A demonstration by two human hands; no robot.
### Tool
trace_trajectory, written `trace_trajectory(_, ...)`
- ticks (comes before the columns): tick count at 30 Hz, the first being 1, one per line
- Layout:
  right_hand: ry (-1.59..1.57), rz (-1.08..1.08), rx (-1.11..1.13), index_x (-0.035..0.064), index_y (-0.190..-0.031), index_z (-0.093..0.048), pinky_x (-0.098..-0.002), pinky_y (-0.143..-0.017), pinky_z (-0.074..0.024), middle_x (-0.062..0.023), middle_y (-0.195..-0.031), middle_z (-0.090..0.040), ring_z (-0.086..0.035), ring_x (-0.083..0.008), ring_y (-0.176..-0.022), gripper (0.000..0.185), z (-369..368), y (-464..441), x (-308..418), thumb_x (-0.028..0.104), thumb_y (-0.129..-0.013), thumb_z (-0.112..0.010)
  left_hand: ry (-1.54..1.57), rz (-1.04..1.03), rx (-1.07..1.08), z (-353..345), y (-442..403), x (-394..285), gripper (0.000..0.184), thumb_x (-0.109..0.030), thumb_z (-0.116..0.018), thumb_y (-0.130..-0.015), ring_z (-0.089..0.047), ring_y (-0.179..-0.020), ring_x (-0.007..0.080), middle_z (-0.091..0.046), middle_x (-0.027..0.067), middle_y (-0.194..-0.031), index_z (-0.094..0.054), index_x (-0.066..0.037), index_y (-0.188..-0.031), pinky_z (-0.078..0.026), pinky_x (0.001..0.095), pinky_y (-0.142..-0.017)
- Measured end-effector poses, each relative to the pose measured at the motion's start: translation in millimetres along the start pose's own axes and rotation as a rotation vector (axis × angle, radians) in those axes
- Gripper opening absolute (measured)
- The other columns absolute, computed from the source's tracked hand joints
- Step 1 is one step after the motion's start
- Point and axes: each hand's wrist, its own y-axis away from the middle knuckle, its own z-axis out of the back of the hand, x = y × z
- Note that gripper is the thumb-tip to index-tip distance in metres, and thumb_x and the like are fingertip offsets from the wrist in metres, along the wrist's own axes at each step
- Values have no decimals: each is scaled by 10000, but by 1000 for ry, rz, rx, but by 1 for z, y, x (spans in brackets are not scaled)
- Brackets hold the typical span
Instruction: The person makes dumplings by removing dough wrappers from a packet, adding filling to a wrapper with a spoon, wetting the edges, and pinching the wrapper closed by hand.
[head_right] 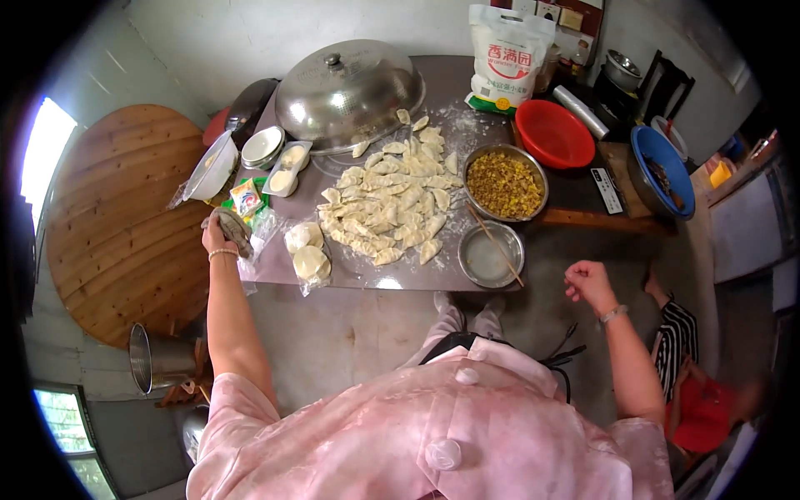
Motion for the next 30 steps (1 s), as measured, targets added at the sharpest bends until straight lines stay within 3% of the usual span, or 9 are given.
trace_trajectory(7,116,369,313,19,-976,-649,-204,-561,-470,-9,-760,-626,-567,-61,-627,172,-99,28,107,119,-849,-589,-266,-91,644,-105,149,-30,217,-36,-618,-812,-593,-788,131,-631,64,-931,-579,-2,-1022,-487,254,-696)
trace_trajectory(11,234,753,505,-10,-1129,-567,-269,-799,-473,-114,-965,-653,-612,-155,-886,280,-169,36,129,58,-859,-539,-420,-179,1077,-142,261,-17,282,0,-600,-783,-470,-652,26,-575,-43,-783,-605,-30,-1064,-402,192,-567)
trace_trajectory(13,208,749,355,-1,-1164,-536,-281,-743,-491,-102,-928,-655,-620,-159,-810,308,-190,33,123,54,-861,-519,-454,-217,1246,-150,316,-5,318,15,-616,-732,-440,-584,30,-561,-40,-724,-604,-27,-1047,-396,195,-519)
trace_trajectory(16,212,387,212,66,-1058,-581,-341,-775,-476,-91,-847,-628,-607,-206,-858,235,-166,27,121,186,-861,-537,-550,-436,1531,-147,389,-5,294,-10,-612,-747,-636,-635,226,-637,117,-800,-602,-69,-1035,-494,311,-565)
trace_trajectory(18,-3,623,352,92,-1234,-459,-338,-965,-327,-89,-1186,-464,-443,-203,-1114,359,-144,4,75,230,-902,-473,-474,-833,1646,-146,418,4,308,44,-563,-711,-611,-738,294,-632,113,-874,-601,-72,-995,-504,357,-628)
trace_trajectory(22,495,794,205,97,-1378,-302,-335,-1096,-151,-59,-1429,-267,-254,-198,-1304,487,-117,-19,48,259,-933,-414,-431,-895,1773,-142,459,21,286,53,-596,-710,-623,-777,294,-630,108,-933,-615,-63,-971,-516,352,-643)
trace_trajectory(25,811,781,-19,32,-1251,-427,-368,-863,-420,-158,-1136,-525,-532,-263,-1016,439,-94,10,75,191,-846,-483,-400,-874,1858,-140,474,33,284,54,-606,-707,-623,-781,299,-625,115,-948,-610,-49,-972,-518,350,-635)
trace_trajectory(27,1274,359,-60,2,-1145,-492,-372,-628,-518,-164,-868,-631,-640,-282,-740,384,-83,67,165,146,-789,-512,-348,-768,1904,-145,482,39,251,13,-623,-728,-621,-808,302,-623,126,-954,-611,-40,-973,-517,348,-666)
trace_trajectory(30,535,917,-298,3,-1072,-511,-378,-605,-487,-138,-819,-598,-603,-293,-715,333,-88,42,111,100,-754,-518,-449,-863,1842,-156,494,25,279,-66,-660,-728,-618,-810,293,-619,131,-955,-592,-27,-996,-510,351,-681)
